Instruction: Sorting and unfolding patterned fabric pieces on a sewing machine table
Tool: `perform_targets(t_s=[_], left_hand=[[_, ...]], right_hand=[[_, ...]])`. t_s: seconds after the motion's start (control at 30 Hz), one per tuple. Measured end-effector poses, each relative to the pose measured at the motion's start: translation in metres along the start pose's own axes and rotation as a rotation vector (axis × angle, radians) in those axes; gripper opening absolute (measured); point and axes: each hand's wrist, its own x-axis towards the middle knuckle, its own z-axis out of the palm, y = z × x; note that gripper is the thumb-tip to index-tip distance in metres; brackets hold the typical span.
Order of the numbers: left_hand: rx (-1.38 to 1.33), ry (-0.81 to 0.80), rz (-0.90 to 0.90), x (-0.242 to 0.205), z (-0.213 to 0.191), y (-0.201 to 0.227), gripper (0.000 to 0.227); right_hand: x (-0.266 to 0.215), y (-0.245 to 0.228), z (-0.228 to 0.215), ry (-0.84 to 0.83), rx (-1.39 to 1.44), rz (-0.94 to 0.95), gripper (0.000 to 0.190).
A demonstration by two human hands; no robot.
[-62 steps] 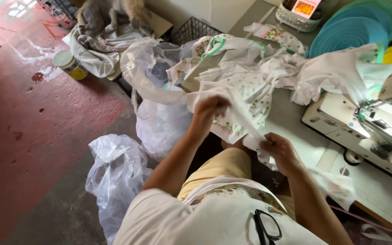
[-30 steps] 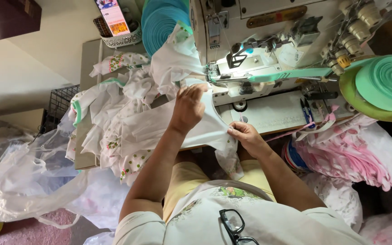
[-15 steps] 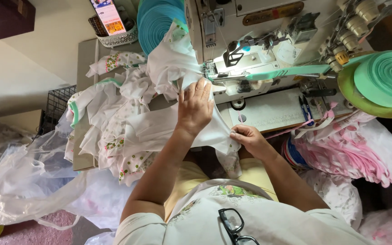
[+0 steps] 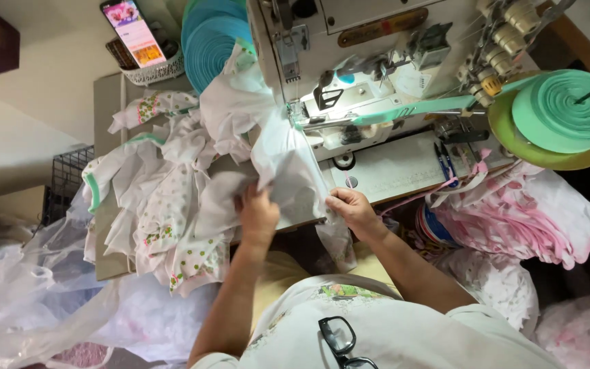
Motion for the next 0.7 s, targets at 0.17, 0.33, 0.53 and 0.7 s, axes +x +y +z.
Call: perform_targets(t_s=[0.17,0.33,0.53,0.7], left_hand=[[0.058,0.178,0.048,0.058,-0.063,0.004,0.04],[0.079,-0.069,-0.025,0.156,-0.043,-0.002,0.034],[-0.171,0.064,-0.018,0.145,-0.062,0.038,0.048],[-0.674,0.174,0.07,0.032,-0.03,0.066,0.023]], right_hand=[[0.008,-0.002,0.009,-0.002,-0.028,-0.016,0.017],[0.04,0.022,0.002,0.044,-0.05,-0.042,0.019],[0.085,0.0,0.034,0.086,0.084,-0.088,0.01],[0.04,-0.067,0.044,0.095,-0.472,-0.305,0.041]])
